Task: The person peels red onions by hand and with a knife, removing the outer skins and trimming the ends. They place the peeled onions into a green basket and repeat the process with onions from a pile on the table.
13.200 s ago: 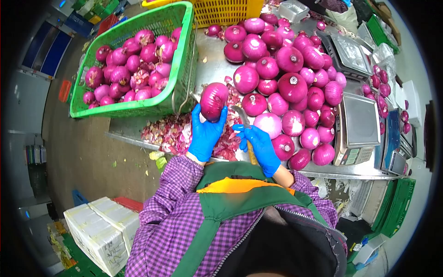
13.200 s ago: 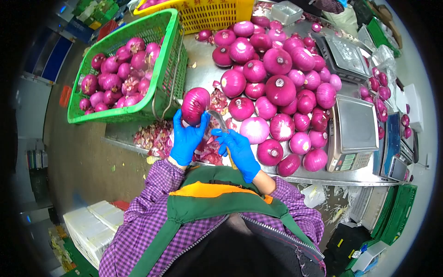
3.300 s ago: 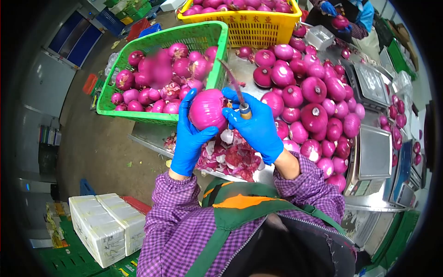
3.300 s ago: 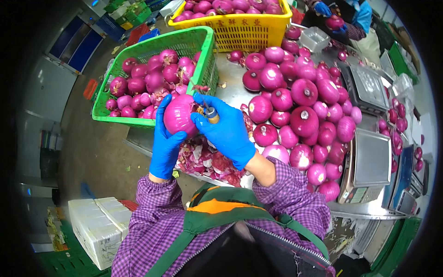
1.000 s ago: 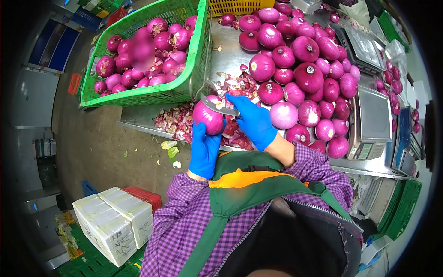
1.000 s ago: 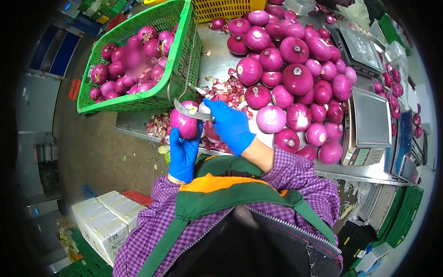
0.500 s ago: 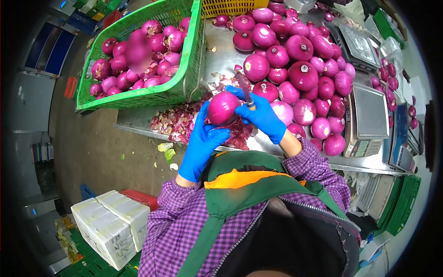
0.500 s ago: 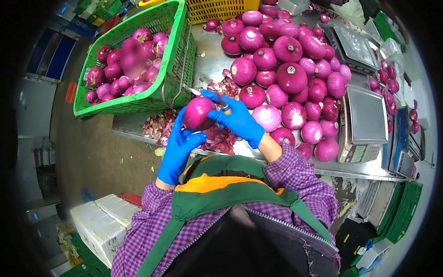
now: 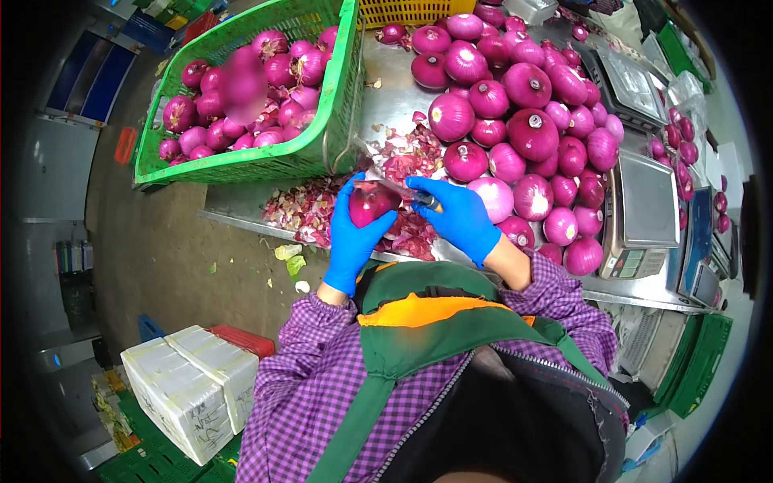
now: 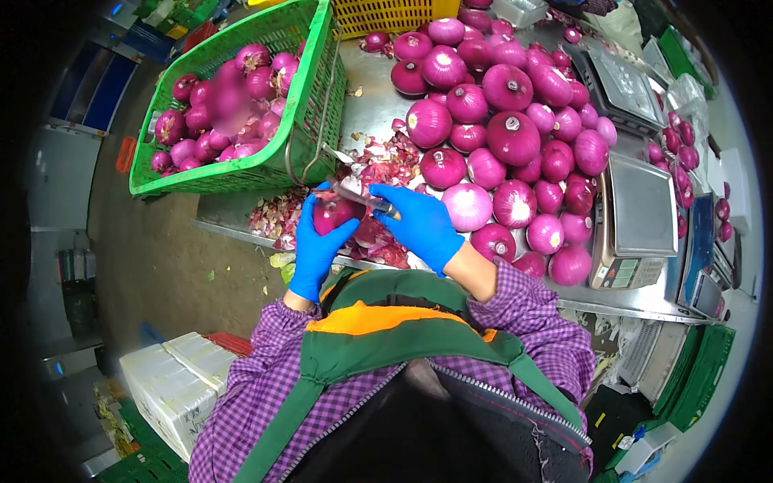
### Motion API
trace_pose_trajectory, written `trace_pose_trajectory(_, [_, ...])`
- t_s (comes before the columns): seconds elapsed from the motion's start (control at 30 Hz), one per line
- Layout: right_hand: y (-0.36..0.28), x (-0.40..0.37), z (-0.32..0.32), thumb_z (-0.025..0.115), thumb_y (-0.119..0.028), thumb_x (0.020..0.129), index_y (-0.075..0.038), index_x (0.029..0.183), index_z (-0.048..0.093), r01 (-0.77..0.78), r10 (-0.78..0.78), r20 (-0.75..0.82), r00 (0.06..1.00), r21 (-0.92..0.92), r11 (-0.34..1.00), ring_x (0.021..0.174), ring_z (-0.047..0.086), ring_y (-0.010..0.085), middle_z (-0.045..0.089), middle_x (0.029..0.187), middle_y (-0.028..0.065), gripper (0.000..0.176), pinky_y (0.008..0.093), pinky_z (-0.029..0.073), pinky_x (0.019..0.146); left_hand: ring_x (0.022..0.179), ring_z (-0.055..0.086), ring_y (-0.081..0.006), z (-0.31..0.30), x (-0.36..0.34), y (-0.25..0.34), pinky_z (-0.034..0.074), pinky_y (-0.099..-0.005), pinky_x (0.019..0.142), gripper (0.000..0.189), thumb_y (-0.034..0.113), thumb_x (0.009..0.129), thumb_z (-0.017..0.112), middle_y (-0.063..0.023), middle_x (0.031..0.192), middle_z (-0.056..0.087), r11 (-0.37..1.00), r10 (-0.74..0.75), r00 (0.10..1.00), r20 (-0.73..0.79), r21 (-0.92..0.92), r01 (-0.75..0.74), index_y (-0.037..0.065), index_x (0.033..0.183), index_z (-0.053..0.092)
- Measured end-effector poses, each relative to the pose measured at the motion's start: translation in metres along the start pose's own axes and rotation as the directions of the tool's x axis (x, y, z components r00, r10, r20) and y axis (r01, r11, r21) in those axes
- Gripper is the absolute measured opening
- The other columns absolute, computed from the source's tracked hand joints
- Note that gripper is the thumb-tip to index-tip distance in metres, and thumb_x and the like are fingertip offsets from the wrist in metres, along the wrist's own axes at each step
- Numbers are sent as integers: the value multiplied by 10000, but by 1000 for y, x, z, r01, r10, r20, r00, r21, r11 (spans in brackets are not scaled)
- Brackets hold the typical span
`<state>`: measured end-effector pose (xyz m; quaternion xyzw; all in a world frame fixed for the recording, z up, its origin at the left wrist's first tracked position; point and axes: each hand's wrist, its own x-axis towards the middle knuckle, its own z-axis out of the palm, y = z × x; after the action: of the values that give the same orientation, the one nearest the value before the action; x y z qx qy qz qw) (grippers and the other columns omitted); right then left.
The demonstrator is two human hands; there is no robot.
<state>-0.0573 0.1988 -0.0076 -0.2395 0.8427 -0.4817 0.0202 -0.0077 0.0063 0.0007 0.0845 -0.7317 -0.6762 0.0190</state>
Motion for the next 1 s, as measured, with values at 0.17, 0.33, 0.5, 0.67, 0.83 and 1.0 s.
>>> trace_pose_trajectory(0.17, [-24,0,-6,580,-124,791,-156,1293,480,100,-66,112,992,-331,938,773,638,325,616,989,121,513,441,504,632,1141,519,-232,5,-6,0,436,-359,965,815,130,616,823,-136,1241,511,950,137,990,-44,288,-119,34,1312,409])
trace_pose_trajectory(0.33, [-28,7,2,511,-79,821,-122,1241,506,93,-32,160,987,-388,917,787,638,319,609,937,140,422,431,502,614,1173,487,-212,6,-9,-5,417,-345,988,793,119,642,821,-117,1276,479,947,144,989,-27,293,-130,26,1309,402])
trace_pose_trajectory(0.5, [34,-2,-4,546,-75,811,-163,1240,546,-75,107,64,992,-379,922,801,636,308,625,909,136,438,424,504,635,1156,499,-241,-5,-14,-2,424,-360,978,791,132,615,828,-125,1238,492,961,145,988,-48,243,-129,40,1284,417])
trace_pose_trajectory(0.67, [23,-1,-12,651,-84,754,-198,1204,583,-46,44,52,998,42,998,873,642,280,649,1008,95,469,364,522,737,1196,469,-227,-21,-10,8,409,-353,1013,832,149,639,820,-92,1302,447,998,15,997,82,-68,-9,66,1341,382])
trace_pose_trajectory(0.83, [-13,7,-18,637,-76,762,-196,1191,594,54,-78,159,984,151,987,916,647,265,642,1090,89,447,350,521,782,1251,445,-294,-28,-24,-18,382,-472,1043,838,405,765,730,-137,1390,411,604,-270,914,303,-686,406,84,1416,312])
trace_pose_trajectory(1.0, [-20,11,-14,635,-79,760,-208,1212,586,64,-87,226,970,108,992,905,652,267,653,1060,93,473,350,522,790,1258,432,-338,-23,-25,-27,393,-551,1005,856,591,821,564,-202,1408,375,455,-205,879,429,-754,474,75,1434,265])
